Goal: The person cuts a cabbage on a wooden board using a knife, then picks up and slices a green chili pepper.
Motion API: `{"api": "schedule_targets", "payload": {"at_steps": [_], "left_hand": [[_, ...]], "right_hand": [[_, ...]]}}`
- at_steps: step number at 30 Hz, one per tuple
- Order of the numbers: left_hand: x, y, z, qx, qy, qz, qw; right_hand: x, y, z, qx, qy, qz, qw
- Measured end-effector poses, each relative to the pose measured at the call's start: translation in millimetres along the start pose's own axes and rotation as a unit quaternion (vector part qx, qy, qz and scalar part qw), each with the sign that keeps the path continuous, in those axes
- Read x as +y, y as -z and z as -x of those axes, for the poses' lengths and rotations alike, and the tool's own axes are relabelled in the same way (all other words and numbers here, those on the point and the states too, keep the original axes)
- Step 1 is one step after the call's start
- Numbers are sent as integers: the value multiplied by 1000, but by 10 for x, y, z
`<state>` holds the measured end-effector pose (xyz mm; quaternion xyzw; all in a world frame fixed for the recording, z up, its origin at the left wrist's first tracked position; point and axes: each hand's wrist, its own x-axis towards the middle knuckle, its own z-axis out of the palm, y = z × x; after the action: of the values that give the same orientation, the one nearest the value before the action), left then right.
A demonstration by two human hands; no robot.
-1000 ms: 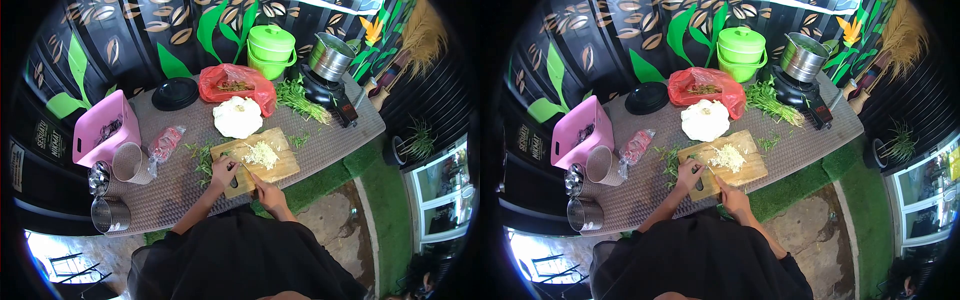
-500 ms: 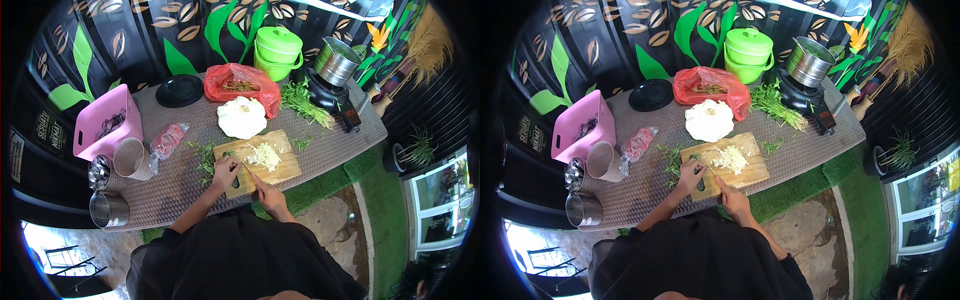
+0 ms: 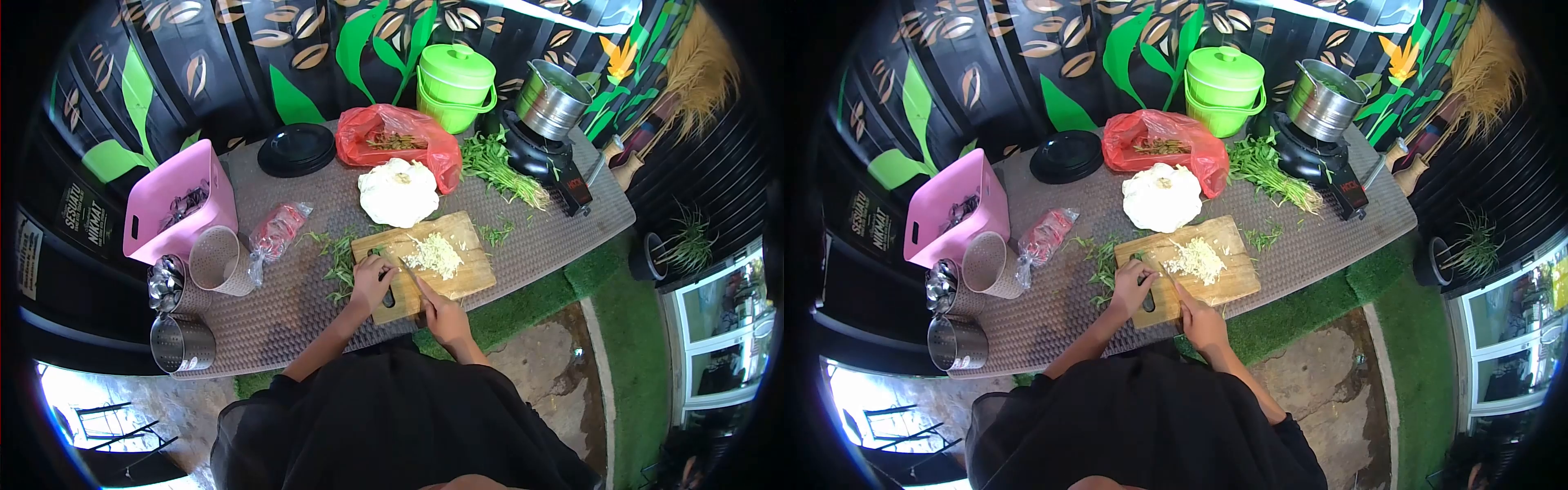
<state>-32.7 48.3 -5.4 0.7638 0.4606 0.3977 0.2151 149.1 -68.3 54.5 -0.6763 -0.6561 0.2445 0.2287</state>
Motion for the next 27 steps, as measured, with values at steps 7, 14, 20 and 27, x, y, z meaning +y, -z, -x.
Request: {"api": "schedule_targets", "payload": {"at_steps": [7,14,20,27], "left_hand": [[5,8,-3,3,-6,-9,1000],[38,26,0,4,-11,-7,1000],[3,11,6,-2,-3,2,1000],[23,26,10,-2,7,14,1000]], "right_hand": [[-49,-37,39,-29,-9,38,999],[-12,-139,-34,6,8,32,999],[34,-140,-27,25,7,-23,999],[-77,-90,53,0,1,24,1000]]}}
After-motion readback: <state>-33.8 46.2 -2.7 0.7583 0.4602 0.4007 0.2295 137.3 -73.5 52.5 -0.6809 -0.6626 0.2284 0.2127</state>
